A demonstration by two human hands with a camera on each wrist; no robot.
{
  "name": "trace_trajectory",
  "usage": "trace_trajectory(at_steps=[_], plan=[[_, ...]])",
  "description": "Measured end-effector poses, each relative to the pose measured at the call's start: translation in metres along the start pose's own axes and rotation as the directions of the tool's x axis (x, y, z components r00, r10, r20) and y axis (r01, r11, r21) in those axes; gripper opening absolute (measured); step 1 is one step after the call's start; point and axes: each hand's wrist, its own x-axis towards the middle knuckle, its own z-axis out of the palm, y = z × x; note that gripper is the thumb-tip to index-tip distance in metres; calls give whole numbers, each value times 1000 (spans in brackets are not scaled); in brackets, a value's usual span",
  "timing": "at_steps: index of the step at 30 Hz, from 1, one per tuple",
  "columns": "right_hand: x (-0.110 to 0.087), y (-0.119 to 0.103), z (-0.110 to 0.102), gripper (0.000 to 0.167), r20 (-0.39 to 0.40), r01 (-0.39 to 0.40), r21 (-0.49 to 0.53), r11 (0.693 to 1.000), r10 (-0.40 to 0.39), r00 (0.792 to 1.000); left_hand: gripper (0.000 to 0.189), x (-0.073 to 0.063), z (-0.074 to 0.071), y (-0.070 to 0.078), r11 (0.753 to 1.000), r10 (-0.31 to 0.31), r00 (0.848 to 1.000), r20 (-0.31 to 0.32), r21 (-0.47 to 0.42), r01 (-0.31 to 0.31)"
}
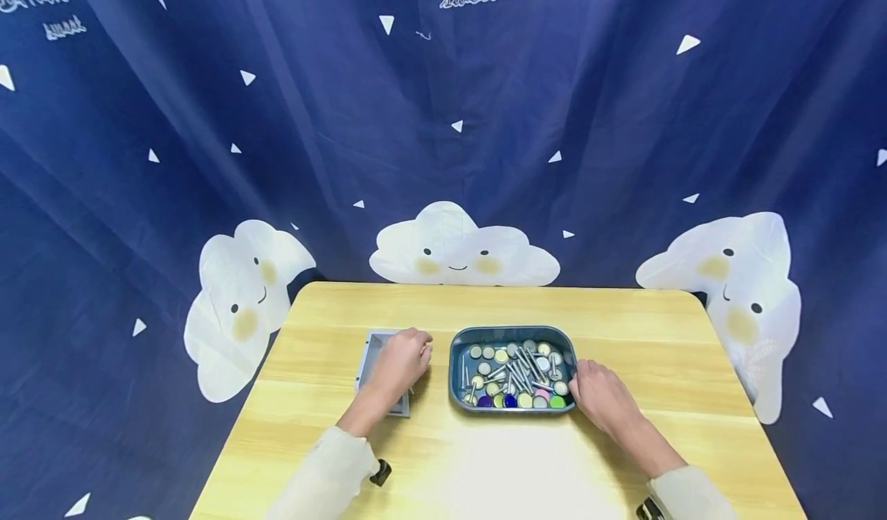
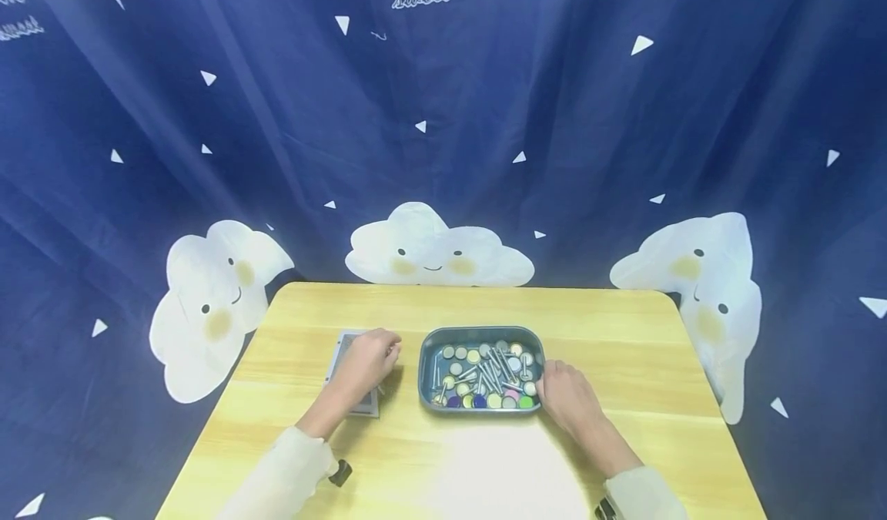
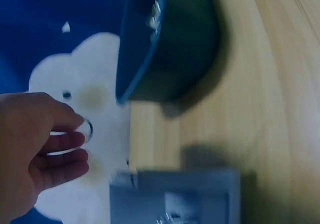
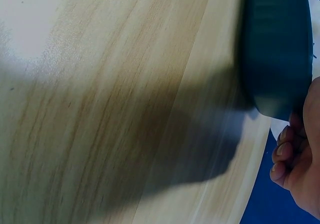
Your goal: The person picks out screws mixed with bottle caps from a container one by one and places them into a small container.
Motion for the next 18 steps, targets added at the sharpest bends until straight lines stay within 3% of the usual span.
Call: trace_trajectory(at_steps=[3,6,9,13,15,18], plan=[[1,1,0,17,10,-3,2,1000,3,1000,15,10,1,17,995,92,995,43,-36,-91],[2,3,-1,17,24,-17,10,1000,16,1000,19,21,7,35,981,190,973,128,-53,-185],[2,4,0,17,27,-20,17,1000,20,999,20,31,19,51,954,300,935,187,-38,-299],[2,5,1,16,21,-10,12,1000,10,1000,15,40,40,68,887,448,872,200,20,-460],[2,5,1,16,23,-13,13,1000,13,1000,14,42,50,76,857,495,845,203,44,-513],[3,5,2,16,27,-18,18,1000,18,999,17,43,60,87,829,528,818,230,69,-554]])
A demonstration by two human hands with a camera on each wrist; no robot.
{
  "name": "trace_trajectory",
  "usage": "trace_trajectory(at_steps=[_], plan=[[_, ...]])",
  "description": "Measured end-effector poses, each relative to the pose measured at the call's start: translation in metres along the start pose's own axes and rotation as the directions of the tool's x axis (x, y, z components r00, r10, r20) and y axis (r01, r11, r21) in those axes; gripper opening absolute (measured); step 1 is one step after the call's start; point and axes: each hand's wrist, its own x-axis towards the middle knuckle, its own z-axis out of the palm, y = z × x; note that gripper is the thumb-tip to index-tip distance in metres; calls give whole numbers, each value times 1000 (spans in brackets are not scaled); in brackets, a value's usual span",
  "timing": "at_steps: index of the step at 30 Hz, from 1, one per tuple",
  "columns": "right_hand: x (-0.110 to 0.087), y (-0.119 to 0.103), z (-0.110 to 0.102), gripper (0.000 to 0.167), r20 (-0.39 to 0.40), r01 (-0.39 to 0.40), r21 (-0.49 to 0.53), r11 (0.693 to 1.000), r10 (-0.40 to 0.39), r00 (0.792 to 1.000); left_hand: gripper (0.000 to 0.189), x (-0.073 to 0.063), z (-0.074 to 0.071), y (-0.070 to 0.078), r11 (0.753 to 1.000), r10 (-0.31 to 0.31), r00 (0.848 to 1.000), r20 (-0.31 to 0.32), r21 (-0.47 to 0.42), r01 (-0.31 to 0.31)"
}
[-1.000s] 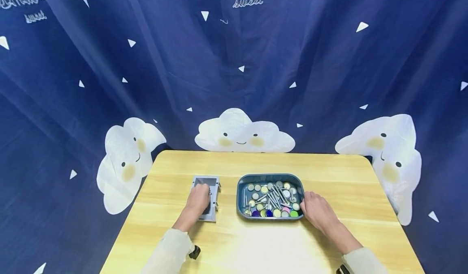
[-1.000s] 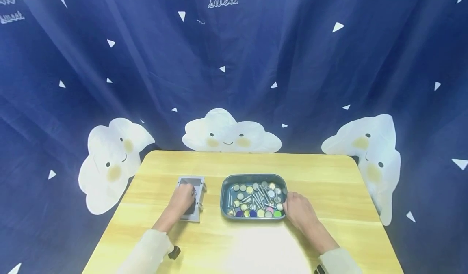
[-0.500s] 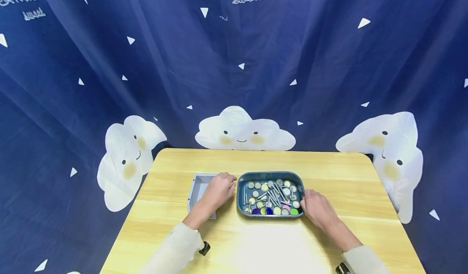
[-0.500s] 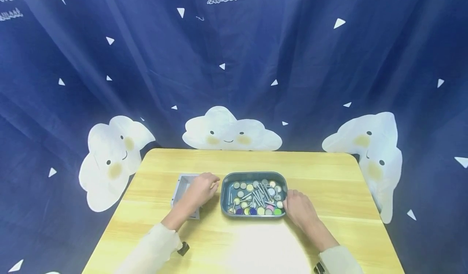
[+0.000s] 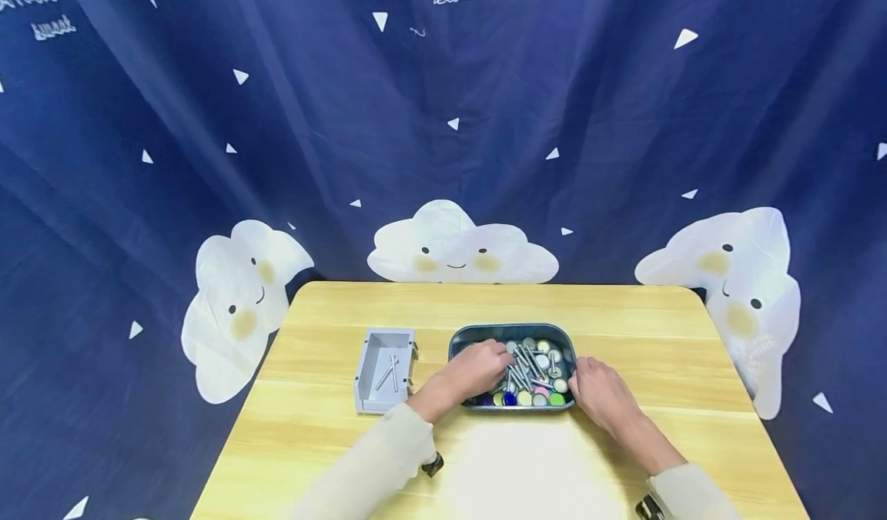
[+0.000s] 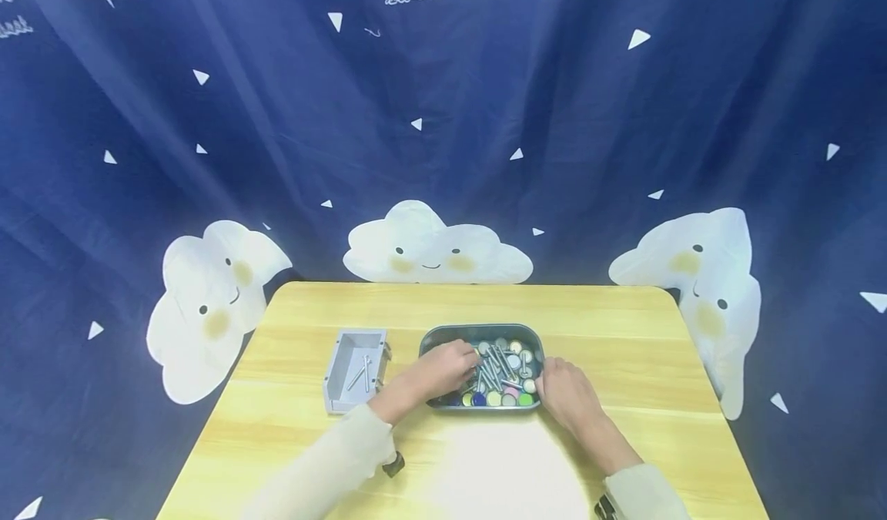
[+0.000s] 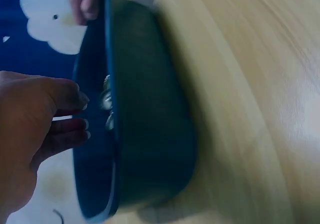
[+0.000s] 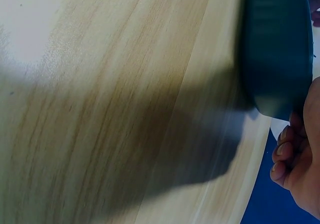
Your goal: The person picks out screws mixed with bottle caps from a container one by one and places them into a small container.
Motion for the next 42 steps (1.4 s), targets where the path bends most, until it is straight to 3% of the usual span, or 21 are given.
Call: trace_trajectory(at_steps=[8,14,22,28,37,42], plan=[[0,-1,1,17,-16,11,1,1000,-11,1000,20,19,11,13,991,78,996,42,105,-82],[1,-1,1,17,-21,21,-5,1000,-21,1000,21,30,9,18,975,110,985,133,180,-133],[1,-1,2,17,-32,14,2,1000,-14,999,22,41,21,21,962,161,963,218,184,-203],[1,-2,3,17,-19,12,7,1000,-11,1000,24,44,24,25,949,194,950,245,199,-245],[-2,-1,2,17,-63,38,-12,999,-38,997,25,51,24,33,896,273,922,275,276,-347],[-1,-2,3,18,-63,37,-16,999,-38,997,24,54,28,36,874,292,921,259,319,-366]])
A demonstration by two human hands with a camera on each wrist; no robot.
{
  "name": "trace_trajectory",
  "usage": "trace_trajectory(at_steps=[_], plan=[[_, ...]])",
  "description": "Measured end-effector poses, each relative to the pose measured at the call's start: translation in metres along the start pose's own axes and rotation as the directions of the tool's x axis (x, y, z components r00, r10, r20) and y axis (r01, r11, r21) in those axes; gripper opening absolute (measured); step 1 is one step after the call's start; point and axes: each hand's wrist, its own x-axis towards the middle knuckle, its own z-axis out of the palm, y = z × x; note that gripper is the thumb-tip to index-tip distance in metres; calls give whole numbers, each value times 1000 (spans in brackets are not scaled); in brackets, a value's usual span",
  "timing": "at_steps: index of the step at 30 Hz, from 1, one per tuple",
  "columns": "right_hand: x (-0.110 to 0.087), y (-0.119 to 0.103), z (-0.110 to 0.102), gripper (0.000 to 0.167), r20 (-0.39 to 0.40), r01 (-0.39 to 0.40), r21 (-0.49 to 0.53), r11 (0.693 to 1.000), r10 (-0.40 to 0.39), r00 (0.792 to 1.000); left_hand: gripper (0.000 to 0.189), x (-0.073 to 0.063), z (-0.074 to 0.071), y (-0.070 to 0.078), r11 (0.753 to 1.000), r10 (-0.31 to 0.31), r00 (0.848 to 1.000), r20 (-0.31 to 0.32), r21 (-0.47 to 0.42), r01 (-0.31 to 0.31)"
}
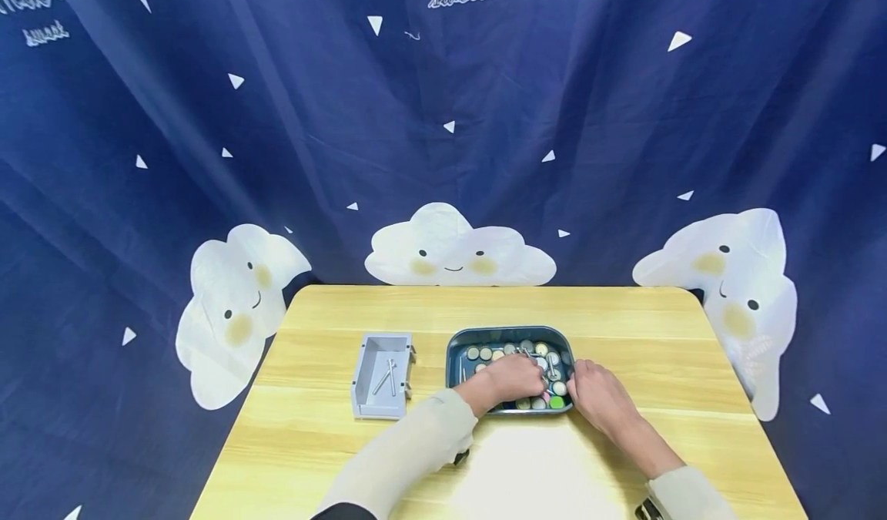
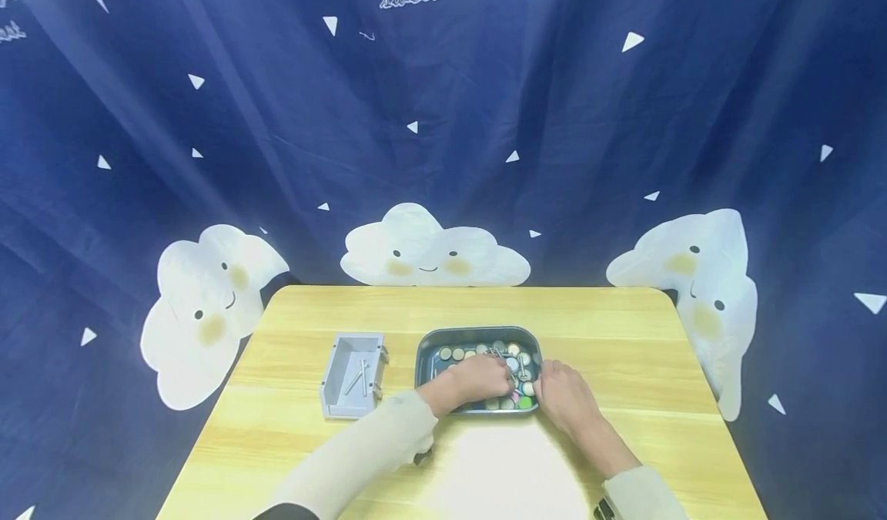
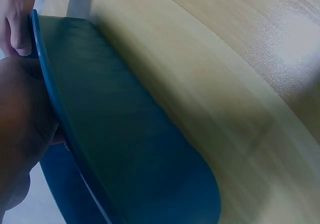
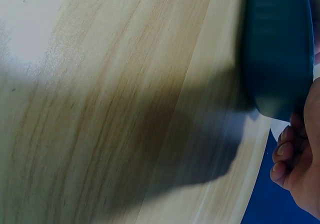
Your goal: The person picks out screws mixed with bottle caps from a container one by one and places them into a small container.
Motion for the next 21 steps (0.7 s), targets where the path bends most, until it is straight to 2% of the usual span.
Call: trace_trajectory(at_steps=[6,10,21], plan=[[-2,0,0,18,2,-14,10,1000,14,1000,21,4,4,2,999,6,1000,7,-35,-6],[-3,-2,0,17,10,-17,14,1000,17,1000,23,1,4,3,998,6,1000,3,-56,-6],[-2,-2,0,17,21,-14,3,1000,14,1000,25,-8,2,0,989,-71,997,-23,-131,68]])
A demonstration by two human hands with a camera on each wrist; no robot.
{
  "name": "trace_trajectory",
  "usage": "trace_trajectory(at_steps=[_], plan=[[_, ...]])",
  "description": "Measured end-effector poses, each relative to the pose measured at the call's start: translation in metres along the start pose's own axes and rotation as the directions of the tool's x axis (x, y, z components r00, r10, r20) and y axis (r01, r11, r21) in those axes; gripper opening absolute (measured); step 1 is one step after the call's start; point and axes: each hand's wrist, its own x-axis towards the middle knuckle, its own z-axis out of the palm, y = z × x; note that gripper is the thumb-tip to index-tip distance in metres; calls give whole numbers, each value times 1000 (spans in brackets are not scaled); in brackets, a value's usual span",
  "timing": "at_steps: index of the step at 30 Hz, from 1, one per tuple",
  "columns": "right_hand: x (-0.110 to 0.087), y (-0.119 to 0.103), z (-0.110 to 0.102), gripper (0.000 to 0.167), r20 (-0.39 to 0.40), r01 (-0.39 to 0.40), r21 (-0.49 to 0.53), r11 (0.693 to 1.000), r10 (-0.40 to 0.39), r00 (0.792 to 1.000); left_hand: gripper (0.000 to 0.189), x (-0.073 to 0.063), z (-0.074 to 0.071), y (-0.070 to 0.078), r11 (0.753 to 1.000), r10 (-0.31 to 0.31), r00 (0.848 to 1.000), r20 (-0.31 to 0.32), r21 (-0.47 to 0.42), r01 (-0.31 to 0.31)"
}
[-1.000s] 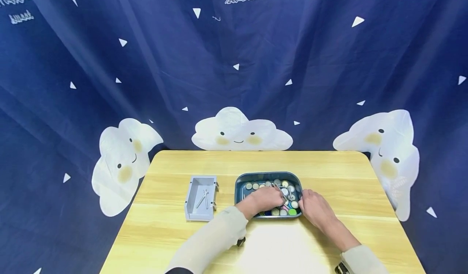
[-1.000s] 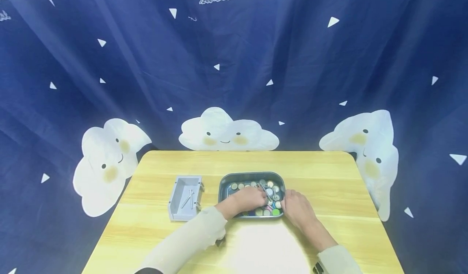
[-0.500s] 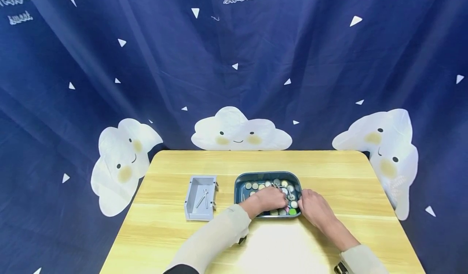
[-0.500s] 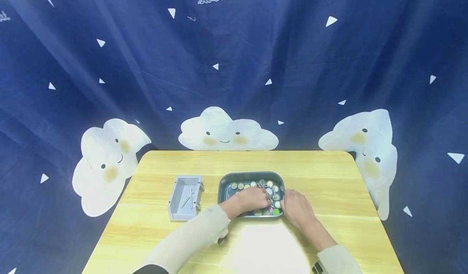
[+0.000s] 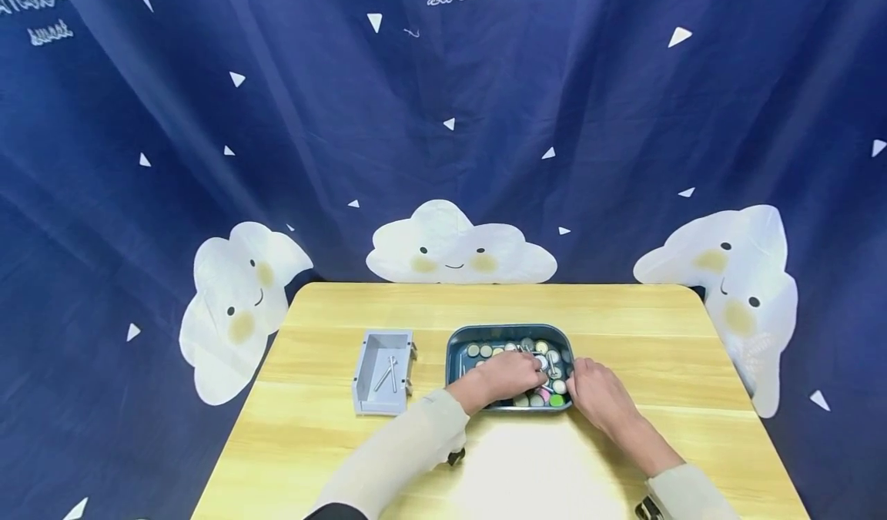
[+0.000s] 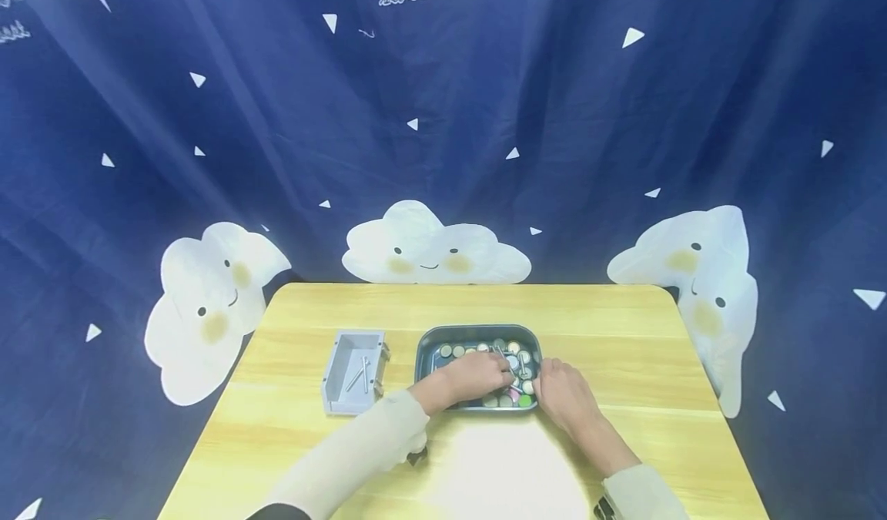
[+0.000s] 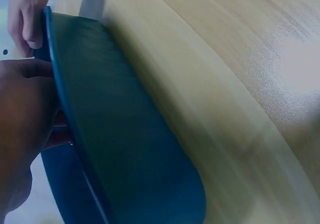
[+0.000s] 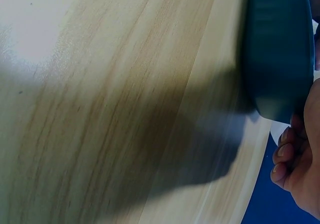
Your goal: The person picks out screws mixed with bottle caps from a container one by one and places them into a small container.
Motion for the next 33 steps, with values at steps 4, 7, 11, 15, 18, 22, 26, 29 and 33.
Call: trace_trajectory(at_steps=[4,7,11,15,18,22,26,29,33], plan=[[1,0,0,17,1,0,3,1000,0,1000,25,-6,-3,-5,999,-40,999,-18,4,40],[2,0,-1,17,2,2,1,1000,-2,1000,23,-13,-6,-10,997,-77,997,-22,2,77],[3,-1,-1,17,10,-5,4,1000,5,1000,23,-25,-11,-17,992,-125,992,-27,-6,124],[3,-1,0,18,18,2,-5,1000,-2,1000,21,-40,-15,-25,983,-184,981,-61,-41,181],[3,-2,1,18,22,3,-5,1000,-3,1000,19,-52,-18,-31,968,-241,966,-93,-93,233],[1,-4,1,17,29,-3,2,1000,3,1000,11,-73,-20,-37,928,-337,936,-103,-205,311],[0,-5,1,16,19,1,2,1000,-1,1000,8,-97,-21,-44,845,-455,888,-67,-347,406],[1,-5,0,16,18,-3,8,1000,3,1000,7,-116,-24,-51,770,-548,834,-66,-427,473],[0,-4,-2,16,26,-18,14,1000,18,1000,7,-138,-27,-60,705,-647,754,-117,-469,532]])
